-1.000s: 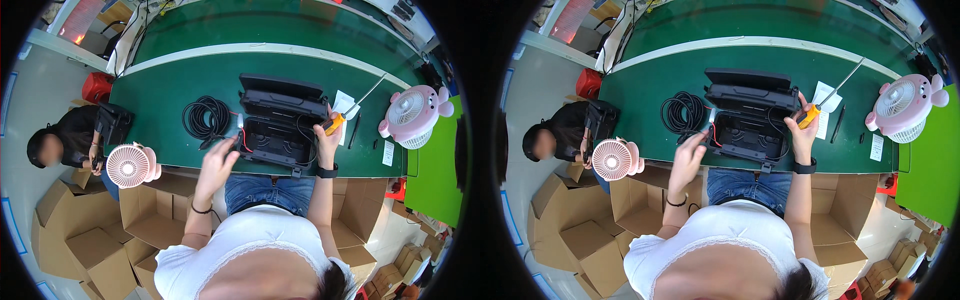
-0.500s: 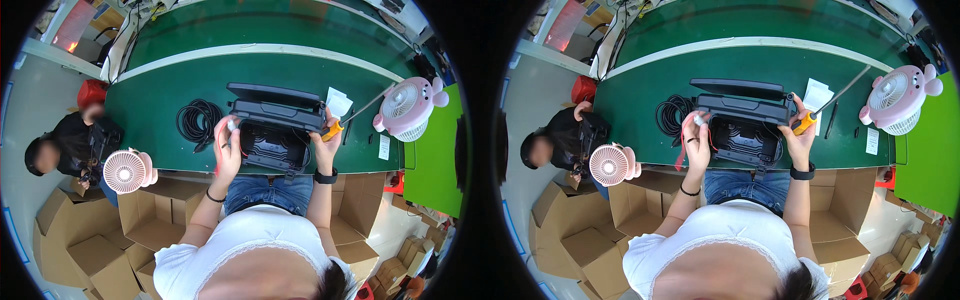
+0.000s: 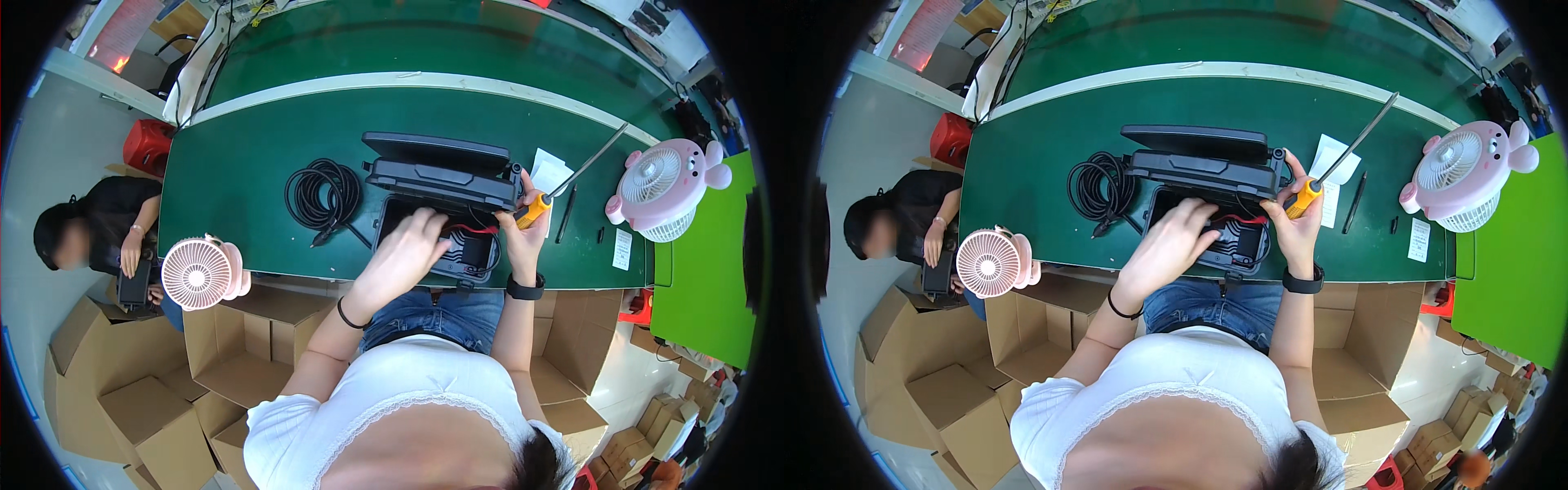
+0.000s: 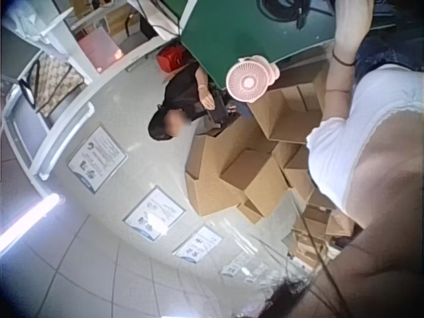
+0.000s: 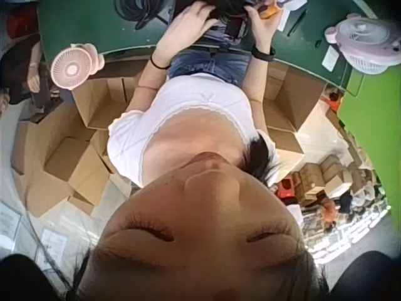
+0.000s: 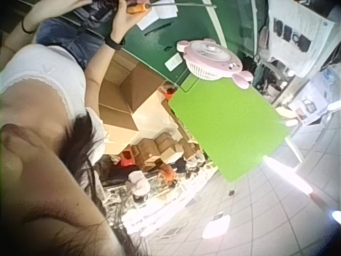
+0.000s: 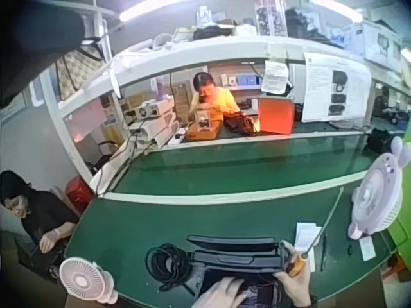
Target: Labeling and organizing components into portable equipment cases on an assembly line.
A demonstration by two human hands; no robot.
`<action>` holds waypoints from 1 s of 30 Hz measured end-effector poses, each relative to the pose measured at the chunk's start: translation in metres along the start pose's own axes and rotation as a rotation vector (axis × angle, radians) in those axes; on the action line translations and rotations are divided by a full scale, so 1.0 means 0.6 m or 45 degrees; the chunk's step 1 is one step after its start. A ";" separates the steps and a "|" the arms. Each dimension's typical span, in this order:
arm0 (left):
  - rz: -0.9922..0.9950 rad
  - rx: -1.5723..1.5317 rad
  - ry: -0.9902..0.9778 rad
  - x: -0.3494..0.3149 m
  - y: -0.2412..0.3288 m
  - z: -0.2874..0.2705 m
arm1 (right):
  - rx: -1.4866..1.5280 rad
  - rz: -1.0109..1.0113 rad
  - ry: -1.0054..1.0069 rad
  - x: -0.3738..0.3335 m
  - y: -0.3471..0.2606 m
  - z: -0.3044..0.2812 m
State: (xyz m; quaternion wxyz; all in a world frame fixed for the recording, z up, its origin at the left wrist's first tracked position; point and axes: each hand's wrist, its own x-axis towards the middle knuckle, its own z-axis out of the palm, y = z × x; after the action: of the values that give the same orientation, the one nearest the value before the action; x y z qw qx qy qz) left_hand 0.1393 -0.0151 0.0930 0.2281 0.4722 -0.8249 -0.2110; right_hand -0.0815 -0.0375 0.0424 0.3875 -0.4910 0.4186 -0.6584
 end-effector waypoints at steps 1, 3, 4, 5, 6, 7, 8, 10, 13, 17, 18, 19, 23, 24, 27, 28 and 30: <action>0.045 -0.022 -0.023 -0.004 -0.002 0.008 | -0.044 -0.025 -0.003 0.000 0.001 -0.001; 0.046 0.002 -0.094 -0.001 0.001 0.005 | -0.099 -0.047 0.010 -0.004 0.005 -0.008; 0.005 0.069 -0.239 0.001 0.000 0.005 | -0.105 -0.045 0.017 -0.005 0.007 -0.011; -0.037 0.138 -0.383 0.002 0.000 0.004 | -0.108 -0.042 0.021 -0.006 0.007 -0.012; -0.118 0.199 -0.451 0.003 0.004 0.000 | -0.109 -0.042 0.026 -0.006 0.006 -0.013; -0.114 0.200 -0.455 0.001 0.005 0.001 | -0.108 -0.038 0.022 -0.005 0.006 -0.012; 0.020 0.183 -0.245 0.001 0.007 0.002 | -0.107 -0.034 0.018 -0.004 0.006 -0.011; 0.256 0.143 0.105 0.003 0.017 0.006 | -0.066 -0.032 0.023 -0.003 0.008 -0.011; 0.524 0.033 0.128 -0.001 0.034 0.015 | -0.041 -0.025 0.018 -0.004 0.009 -0.009; 0.489 -0.146 0.124 -0.007 0.055 0.048 | -0.067 -0.041 -0.019 -0.001 -0.001 -0.003; 0.488 -0.145 0.125 -0.007 0.053 0.053 | -0.067 -0.041 -0.020 -0.002 -0.002 -0.002; 0.478 -0.167 0.132 -0.008 0.050 0.058 | -0.068 -0.044 -0.029 -0.002 -0.002 -0.002; 0.501 -0.140 0.034 0.005 0.056 0.045 | -0.114 -0.049 -0.024 -0.003 -0.003 -0.005; 0.497 -0.184 0.026 0.007 0.063 0.040 | -0.111 -0.048 -0.029 -0.003 -0.003 -0.005; 0.487 -0.179 0.008 0.006 0.067 0.042 | -0.104 -0.052 -0.029 -0.002 -0.005 -0.003; 0.432 -0.230 0.125 0.004 0.066 0.043 | -0.100 -0.051 -0.034 -0.002 -0.005 0.000; 0.286 -0.266 0.313 0.008 0.070 0.031 | -0.035 -0.020 -0.033 -0.003 -0.005 -0.002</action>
State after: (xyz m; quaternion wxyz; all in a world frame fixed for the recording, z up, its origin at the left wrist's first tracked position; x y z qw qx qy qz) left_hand 0.0978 0.0027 0.1025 0.3969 0.3731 -0.8120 -0.2095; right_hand -0.0823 -0.0347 0.0442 0.3808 -0.5079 0.4188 -0.6493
